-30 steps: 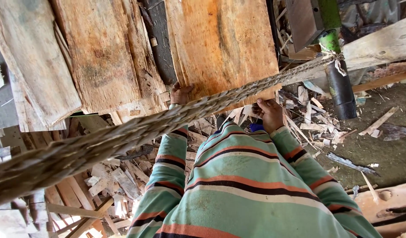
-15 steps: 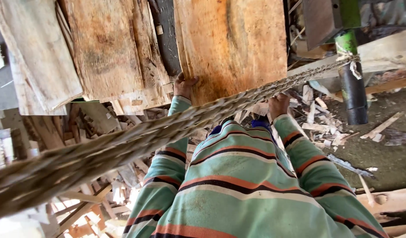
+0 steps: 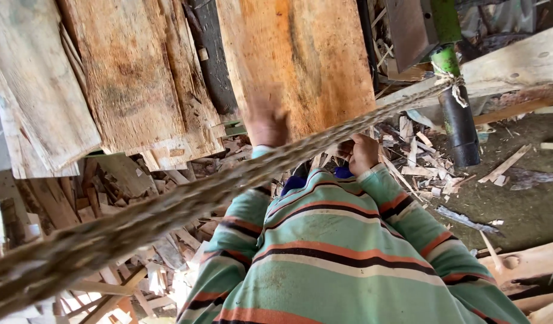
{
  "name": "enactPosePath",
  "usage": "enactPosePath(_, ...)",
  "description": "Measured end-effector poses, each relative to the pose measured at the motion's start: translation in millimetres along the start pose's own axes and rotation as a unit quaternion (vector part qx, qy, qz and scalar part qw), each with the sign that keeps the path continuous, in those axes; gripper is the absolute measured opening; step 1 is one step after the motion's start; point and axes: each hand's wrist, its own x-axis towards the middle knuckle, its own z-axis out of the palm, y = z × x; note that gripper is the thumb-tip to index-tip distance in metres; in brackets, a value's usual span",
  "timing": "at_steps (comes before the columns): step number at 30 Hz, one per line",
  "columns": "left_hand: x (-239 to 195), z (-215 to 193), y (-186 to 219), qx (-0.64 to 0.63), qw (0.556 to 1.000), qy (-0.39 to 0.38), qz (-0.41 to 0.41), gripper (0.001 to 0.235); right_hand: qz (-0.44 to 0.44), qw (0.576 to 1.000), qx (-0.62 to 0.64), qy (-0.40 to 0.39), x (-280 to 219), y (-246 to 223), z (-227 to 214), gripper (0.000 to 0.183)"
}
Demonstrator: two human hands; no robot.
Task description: Trimming the edges of wood veneer sheets using a manual guillotine-style cutter.
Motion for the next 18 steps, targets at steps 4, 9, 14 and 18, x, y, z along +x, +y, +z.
enactPosePath(4,6.4,127.8,7.7,0.065,0.903,-0.042,0.423,0.069,-0.144,0.987,-0.035,-0.067,-9.3,-17.2,3.8,0.018)
enactPosePath(9,-3.9,88.8,29.7,-0.036,0.947,-0.101,0.303,0.063,-0.362,0.726,-0.581,-0.057,-31.8,-64.7,4.6,0.035)
enactPosePath(14,-2.2,53.7,46.6,-0.011,0.949,-0.118,0.291,0.071,-0.472,0.383,-0.792,-0.056,27.3,-23.4,-57.3,0.053)
enactPosePath(18,-5.4,36.9,57.4,0.052,0.947,-0.11,0.298,0.072,-0.445,0.353,-0.82,-0.074,58.2,-7.0,-76.1,0.053)
